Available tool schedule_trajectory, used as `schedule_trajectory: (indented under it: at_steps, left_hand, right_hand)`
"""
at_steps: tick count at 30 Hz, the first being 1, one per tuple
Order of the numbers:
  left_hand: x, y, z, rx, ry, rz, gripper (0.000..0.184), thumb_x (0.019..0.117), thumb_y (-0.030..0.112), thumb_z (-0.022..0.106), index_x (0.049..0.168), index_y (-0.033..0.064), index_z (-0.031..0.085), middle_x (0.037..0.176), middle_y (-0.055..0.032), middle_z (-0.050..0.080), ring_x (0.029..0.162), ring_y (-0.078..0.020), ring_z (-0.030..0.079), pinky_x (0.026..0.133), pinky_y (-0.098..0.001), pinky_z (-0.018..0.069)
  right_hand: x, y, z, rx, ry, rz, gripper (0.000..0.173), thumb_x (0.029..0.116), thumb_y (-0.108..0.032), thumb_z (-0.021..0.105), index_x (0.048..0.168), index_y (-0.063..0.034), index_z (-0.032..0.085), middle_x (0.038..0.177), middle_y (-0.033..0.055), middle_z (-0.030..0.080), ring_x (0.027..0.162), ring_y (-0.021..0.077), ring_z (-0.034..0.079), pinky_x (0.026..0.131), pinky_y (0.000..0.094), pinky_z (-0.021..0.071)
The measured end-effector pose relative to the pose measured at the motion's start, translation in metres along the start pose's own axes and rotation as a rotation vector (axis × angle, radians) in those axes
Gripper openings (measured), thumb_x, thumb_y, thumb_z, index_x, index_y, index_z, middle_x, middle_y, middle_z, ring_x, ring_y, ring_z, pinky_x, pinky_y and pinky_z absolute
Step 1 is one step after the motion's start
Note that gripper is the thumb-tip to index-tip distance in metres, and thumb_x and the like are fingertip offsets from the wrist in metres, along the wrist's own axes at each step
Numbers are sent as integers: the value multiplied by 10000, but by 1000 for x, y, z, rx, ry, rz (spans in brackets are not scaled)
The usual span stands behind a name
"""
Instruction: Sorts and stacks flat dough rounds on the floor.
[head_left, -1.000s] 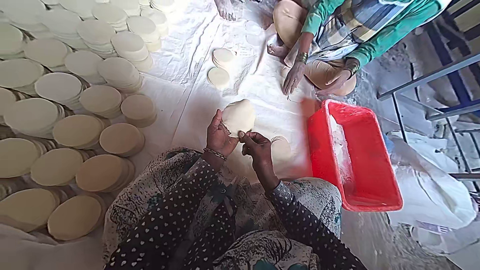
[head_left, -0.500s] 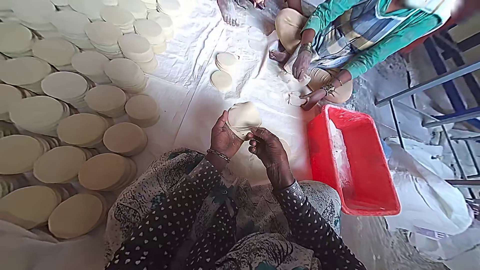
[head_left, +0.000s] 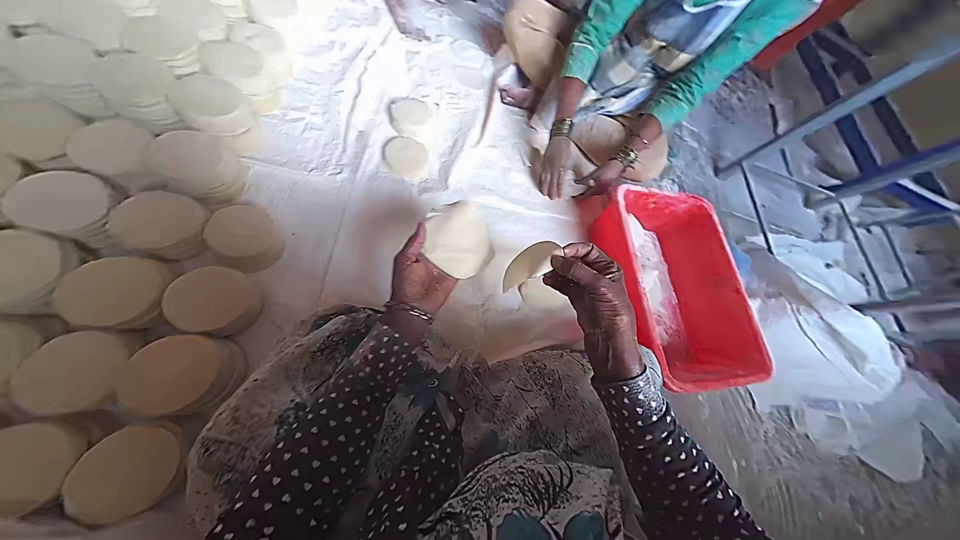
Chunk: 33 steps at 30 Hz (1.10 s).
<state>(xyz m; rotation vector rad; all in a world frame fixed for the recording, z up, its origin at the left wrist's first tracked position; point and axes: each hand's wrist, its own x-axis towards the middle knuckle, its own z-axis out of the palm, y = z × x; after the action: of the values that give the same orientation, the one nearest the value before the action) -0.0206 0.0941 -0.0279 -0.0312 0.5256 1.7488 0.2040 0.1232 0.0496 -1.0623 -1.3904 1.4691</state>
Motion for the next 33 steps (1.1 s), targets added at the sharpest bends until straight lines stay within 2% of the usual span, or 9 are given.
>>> schedule_trajectory:
  at_steps: [4, 10, 14, 17, 20, 23, 27, 30, 33]
  left_hand:
    - [0, -11, -4, 155, -27, 11, 452, 1127, 368, 210, 1411, 142, 478, 1347, -69, 619, 1255, -225, 601, 1054, -484, 506]
    - [5, -18, -21, 406, -140, -31, 354, 1103, 212, 263, 1365, 136, 489, 1340, -42, 617, 1278, -188, 586, 1092, -439, 489]
    - [13, -25, -40, 477, -159, -43, 288, 1018, 25, 415, 1291, 75, 492, 1244, -79, 653, 1178, -186, 649, 1033, -387, 544]
    - [13, -27, -45, 539, -170, -26, 321, 964, -44, 457, 1266, 64, 478, 1203, -72, 658, 1138, -173, 664, 1020, -373, 553]
    - [6, -30, -40, 559, -217, -30, 333, 904, -52, 464, 1200, 93, 509, 1153, -47, 672, 1109, -158, 667, 1014, -373, 550]
    - [-10, -33, -25, 519, -235, -35, 327, 866, -13, 465, 1143, 130, 565, 1133, -28, 684, 1099, -160, 656, 1014, -404, 532]
    - [-17, -28, -12, 372, -160, -61, 301, 999, 176, 344, 1184, 129, 578, 1165, -59, 679, 1108, -200, 656, 970, -456, 548]
    - [-11, -26, -11, 288, -181, -125, 459, 1097, 414, 261, 1323, 155, 565, 1295, -63, 646, 1232, -225, 610, 1038, -489, 509]
    - [-10, -27, -7, 249, -79, -182, 425, 1120, 390, 295, 1362, 147, 547, 1286, -73, 657, 1206, -219, 637, 1014, -453, 540]
  right_hand:
    - [-7, -19, -80, -142, 288, -52, 98, 946, 2, 635, 1032, -43, 647, 859, 46, 704, 703, 149, 710, 694, 344, 644]
    - [-49, -50, -244, -466, 715, -84, 87, 917, 8, 657, 1003, 17, 648, 823, 48, 691, 675, 115, 694, 659, 301, 629]
    - [-106, -51, -314, -651, 897, 195, 195, 931, -29, 669, 1112, 43, 671, 949, 147, 717, 710, 183, 718, 691, 359, 639]
    - [-139, -31, -339, -769, 860, 496, 230, 954, -77, 673, 1158, 26, 692, 1021, 186, 727, 776, 231, 734, 768, 413, 632]
    - [-160, 1, -345, -752, 800, 658, 222, 964, -78, 670, 1161, 24, 688, 1043, 195, 717, 786, 236, 731, 776, 420, 629]
    - [-162, 19, -340, -794, 678, 735, 258, 1014, -111, 614, 1219, 36, 666, 1125, 228, 705, 927, 306, 724, 873, 494, 594]
    - [-132, 7, -307, -1085, 567, 395, 283, 1010, -109, 623, 1227, 72, 649, 1170, 323, 671, 1034, 501, 662, 918, 707, 480]
    - [-81, -12, -240, -1092, 458, 39, 317, 1020, -164, 604, 1235, 67, 632, 1159, 293, 683, 1011, 418, 692, 925, 612, 530]
    - [-37, -10, -142, -941, 141, -167, 350, 1052, -191, 578, 1338, 10, 567, 1299, 198, 648, 1162, 278, 667, 1000, 450, 551]
